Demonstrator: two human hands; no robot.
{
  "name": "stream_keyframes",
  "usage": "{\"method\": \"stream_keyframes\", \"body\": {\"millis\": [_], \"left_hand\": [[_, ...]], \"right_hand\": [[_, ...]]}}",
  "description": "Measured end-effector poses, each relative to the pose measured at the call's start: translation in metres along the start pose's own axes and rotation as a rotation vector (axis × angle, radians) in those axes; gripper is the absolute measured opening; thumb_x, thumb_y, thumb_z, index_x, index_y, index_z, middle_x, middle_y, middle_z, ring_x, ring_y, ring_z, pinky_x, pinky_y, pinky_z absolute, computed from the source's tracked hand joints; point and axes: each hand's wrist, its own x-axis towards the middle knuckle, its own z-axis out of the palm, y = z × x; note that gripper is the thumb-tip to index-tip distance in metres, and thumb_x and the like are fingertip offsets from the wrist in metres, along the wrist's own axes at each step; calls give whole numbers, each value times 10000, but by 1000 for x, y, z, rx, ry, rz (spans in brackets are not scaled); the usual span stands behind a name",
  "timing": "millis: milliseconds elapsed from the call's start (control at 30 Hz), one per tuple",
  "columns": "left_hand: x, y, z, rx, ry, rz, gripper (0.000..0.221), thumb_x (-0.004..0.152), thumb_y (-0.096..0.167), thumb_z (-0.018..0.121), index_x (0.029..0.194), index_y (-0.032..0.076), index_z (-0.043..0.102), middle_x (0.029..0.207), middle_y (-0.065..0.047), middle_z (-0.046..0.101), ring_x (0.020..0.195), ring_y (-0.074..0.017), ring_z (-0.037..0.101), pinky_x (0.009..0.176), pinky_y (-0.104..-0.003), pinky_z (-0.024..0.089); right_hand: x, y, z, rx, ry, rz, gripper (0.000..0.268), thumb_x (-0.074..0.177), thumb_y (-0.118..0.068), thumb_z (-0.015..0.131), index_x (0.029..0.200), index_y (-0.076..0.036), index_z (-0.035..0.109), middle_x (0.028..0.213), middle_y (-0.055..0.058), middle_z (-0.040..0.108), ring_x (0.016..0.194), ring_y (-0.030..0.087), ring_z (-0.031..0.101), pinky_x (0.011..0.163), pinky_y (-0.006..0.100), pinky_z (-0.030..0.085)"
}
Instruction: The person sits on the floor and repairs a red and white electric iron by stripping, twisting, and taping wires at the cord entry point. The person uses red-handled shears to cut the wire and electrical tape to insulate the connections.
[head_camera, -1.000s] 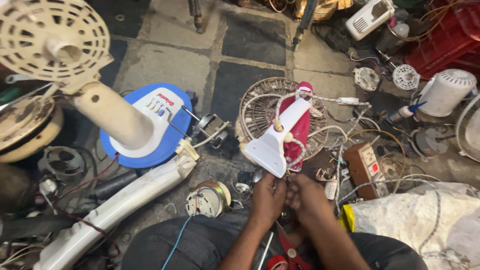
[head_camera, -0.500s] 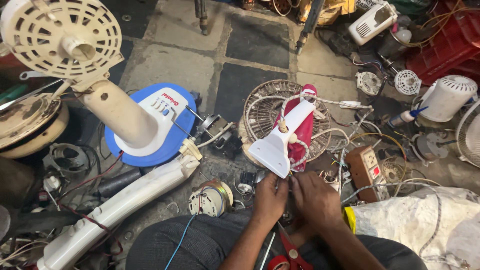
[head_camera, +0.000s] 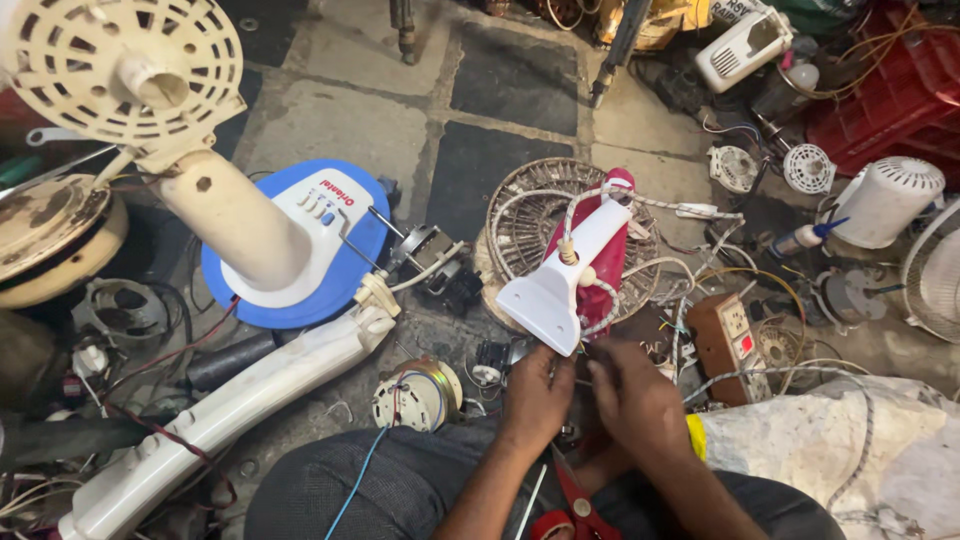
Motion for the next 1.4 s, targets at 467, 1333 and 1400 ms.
{"method": "stream_keyframes", "body": {"millis": [467,1333,1400], "left_hand": [[1,1,0,-37,-18,46,234,969,86,582,1138,42,737,980,-198,770,894,-328,752,742,-401,573],[2,-5,2,34,26,69,229,963,104,590,1136,0,699,937,-213,758,855,-264,763,750,-372,561],[2,-3,1,22,6,5,222,962,119,585,1119,2,689,926,-215,759,843,-302,772,744,-389,564]], "right_hand": [[3,26,50,844,62,800,122,948,-191,661,933,-72,680,725,0,642,616,150,588,552,307,496],[0,-14,8,-237,146,-190,182,866,-130,734,1048,-124,731,906,73,697,792,275,704,678,374,567],[4,-6,6,-188,87,-245,192,873,-130,723,1065,-119,711,939,74,707,814,284,707,688,378,568]]}}
